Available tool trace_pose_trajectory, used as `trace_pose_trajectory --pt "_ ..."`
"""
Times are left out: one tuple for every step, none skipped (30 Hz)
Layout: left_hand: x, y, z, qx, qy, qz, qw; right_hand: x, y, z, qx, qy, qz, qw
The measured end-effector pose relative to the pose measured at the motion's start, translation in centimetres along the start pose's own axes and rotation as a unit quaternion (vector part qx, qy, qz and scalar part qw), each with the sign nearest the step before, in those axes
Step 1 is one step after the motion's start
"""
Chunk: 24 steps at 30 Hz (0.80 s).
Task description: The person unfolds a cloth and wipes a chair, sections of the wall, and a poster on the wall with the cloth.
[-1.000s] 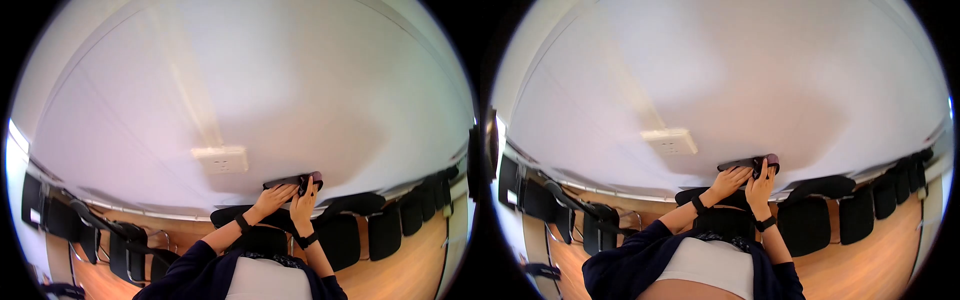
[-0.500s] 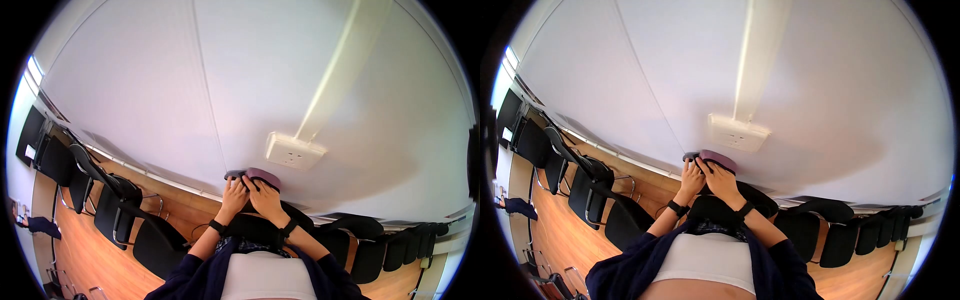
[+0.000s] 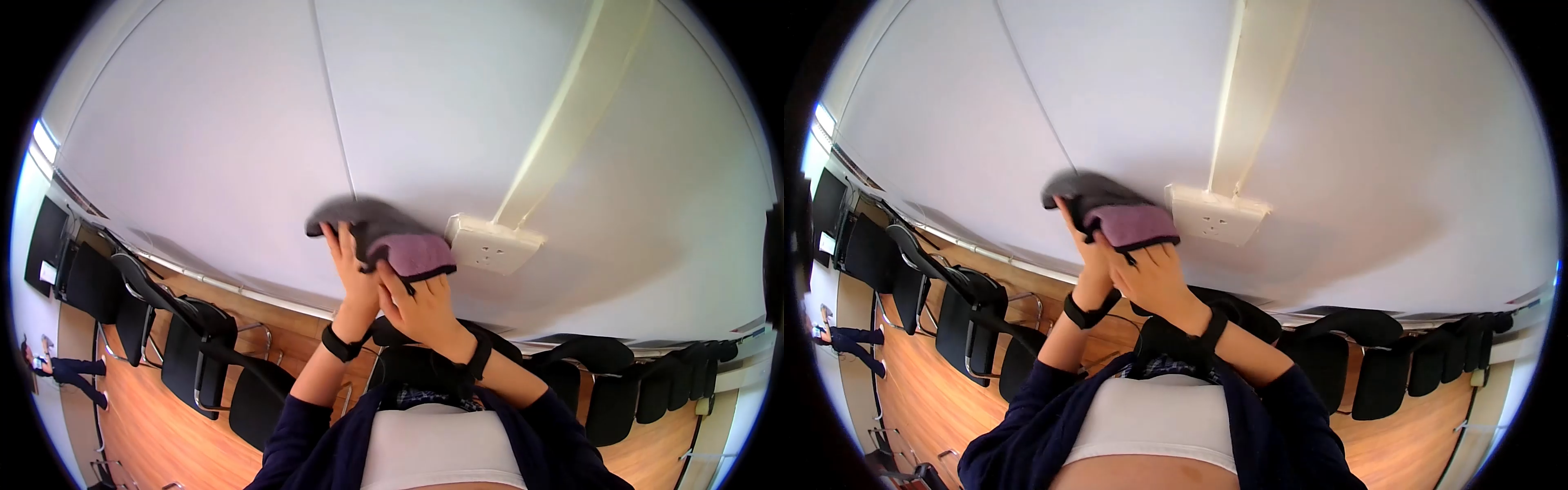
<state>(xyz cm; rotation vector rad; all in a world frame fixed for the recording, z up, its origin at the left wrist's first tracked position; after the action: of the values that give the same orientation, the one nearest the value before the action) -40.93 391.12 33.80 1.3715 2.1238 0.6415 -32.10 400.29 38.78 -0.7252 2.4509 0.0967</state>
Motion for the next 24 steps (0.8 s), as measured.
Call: trace_pose_trajectory --pt "0.5 -0.5 2.2 0.023 -0.030 -0.055 0.998 0.2 0.4 1.5 0.014 -0.034 0.000 0.999" --pt "0.9 -0.9 4.4 0.045 -0.060 -0.109 0.991 0.4 1.0 3.2 0.029 -0.068 0.000 0.997" --pt "1.9 -0.7 6.9 0.111 -0.138 -0.172 0.969 0.9 1.8 5.4 0.053 -0.105 -0.010 0.993" --pt "2.6 -0.6 9.5 0.176 -0.215 -0.232 0.932 1.5 2.7 8.1 0.077 -0.143 -0.020 0.987" --pt "3.1 -1.0 11.5 0.163 -0.280 -0.237 0.916 2.0 3.5 10.3 0.102 -0.181 -0.031 0.978" --pt "3.6 -1.3 13.1 0.149 -0.344 -0.241 0.895 2.0 4.1 11.8 0.111 -0.182 -0.014 0.977" --pt "3.6 -0.1 13.2 0.156 -0.352 -0.214 0.897 1.8 4.7 12.9 0.119 -0.184 0.003 0.976" --pt "3.3 0.6 12.8 0.127 -0.337 -0.168 0.918 1.7 5.1 13.8 0.126 -0.185 0.020 0.974" --pt "2.9 1.1 12.2 0.097 -0.321 -0.121 0.934 1.2 5.0 13.5 0.123 -0.178 0.041 0.975" --pt "2.5 2.6 10.9 0.067 -0.303 -0.074 0.948 0.7 5.2 13.3 0.134 -0.172 0.038 0.975" --pt "2.0 4.1 9.3 0.043 -0.286 -0.052 0.956 0.2 5.6 13.2 0.145 -0.165 0.035 0.975" --pt "1.8 5.9 7.4 0.061 -0.259 -0.024 0.964 -0.1 6.0 13.0 0.157 -0.158 0.032 0.974" --pt "1.6 7.2 5.7 0.079 -0.232 0.004 0.969 0.1 6.6 13.2 0.170 -0.167 0.049 0.970" --pt "1.4 8.2 4.2 0.094 -0.206 0.031 0.973 0.2 7.1 13.4 0.176 -0.177 0.051 0.967" --pt "1.0 8.6 2.7 0.092 -0.176 0.022 0.980 0.3 7.5 13.6 0.180 -0.187 0.053 0.964" --pt "0.5 8.7 0.9 0.109 -0.102 0.033 0.988 0.3 7.8 13.7 0.184 -0.196 0.055 0.962" --pt "0.6 8.8 -0.9 0.095 -0.087 0.032 0.991 0.1 7.7 13.4 0.173 -0.188 0.063 0.965" --pt "0.6 9.3 -2.4 0.081 -0.072 0.032 0.994 -0.1 7.7 13.4 0.171 -0.185 0.059 0.966" --pt "0.9 9.7 -3.1 0.090 -0.082 0.023 0.992 -0.2 7.7 13.4 0.169 -0.183 0.054 0.967" --pt "1.3 10.1 -3.6 0.099 -0.093 0.014 0.991 -0.3 7.7 13.4 0.167 -0.181 0.050 0.968" --pt "1.7 10.4 -3.9 0.109 -0.102 0.007 0.989 -0.3 7.8 13.4 0.161 -0.183 0.057 0.968" --pt "1.7 10.4 -3.9 0.108 -0.103 -0.005 0.989 -0.3 7.8 13.5 0.155 -0.186 0.064 0.968" --pt "1.8 10.4 -3.7 0.108 -0.105 -0.017 0.988 -0.3 8.0 13.6 0.150 -0.188 0.070 0.968" --pt "1.9 10.4 -3.7 0.106 -0.108 -0.030 0.988 -0.4 8.1 13.4 0.145 -0.188 0.073 0.968"
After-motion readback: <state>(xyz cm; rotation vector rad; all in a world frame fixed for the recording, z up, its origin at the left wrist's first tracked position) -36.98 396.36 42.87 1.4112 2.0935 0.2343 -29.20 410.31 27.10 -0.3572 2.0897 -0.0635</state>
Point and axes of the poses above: each hand's wrist, its own z-axis away from the middle knuckle, its own x-axis out of the palm, y = z × x, the point moved 8 cm from there along -z, towards the middle knuckle
